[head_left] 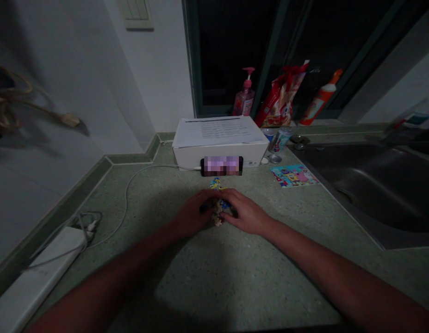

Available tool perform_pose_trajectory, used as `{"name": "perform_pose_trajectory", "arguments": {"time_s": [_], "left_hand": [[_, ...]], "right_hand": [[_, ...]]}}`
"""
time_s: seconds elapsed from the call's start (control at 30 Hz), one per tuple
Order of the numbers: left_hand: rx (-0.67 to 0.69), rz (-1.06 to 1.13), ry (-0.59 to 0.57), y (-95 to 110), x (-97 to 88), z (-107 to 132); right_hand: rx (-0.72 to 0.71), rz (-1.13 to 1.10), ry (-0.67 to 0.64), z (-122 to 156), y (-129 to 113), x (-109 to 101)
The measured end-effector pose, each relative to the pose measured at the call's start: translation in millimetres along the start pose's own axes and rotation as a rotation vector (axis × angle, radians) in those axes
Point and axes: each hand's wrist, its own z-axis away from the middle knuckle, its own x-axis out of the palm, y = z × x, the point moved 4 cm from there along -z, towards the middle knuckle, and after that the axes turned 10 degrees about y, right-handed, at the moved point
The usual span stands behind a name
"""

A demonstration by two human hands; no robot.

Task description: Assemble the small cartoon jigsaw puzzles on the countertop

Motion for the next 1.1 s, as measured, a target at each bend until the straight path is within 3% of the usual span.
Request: {"name": "perform_pose_trajectory", "arguments": {"time_s": [0.23,0.43,0.6,1.1], "left_hand": [[-0.029,0.146,0.023,5.8,-6.0,1.5],[0.037,-0.082,0.097,-10.6,-1.9,4.1],[0.086,-0.082,-0.008,-14.8,8.0,7.3],[0.129,-0.036,-0.072,-7.7,-1.2,11.2]], "right_hand": [[-0.018,-0.002,0.059,0.4,-2.1,-3.8],[-0.032,0.082,0.016,3.5,-1.1,0.1],[-0.032,0.115,-0.003,3.6,-0.7,3.7],[-0.006,0.142,0.045,5.2,6.8,0.5]]}}
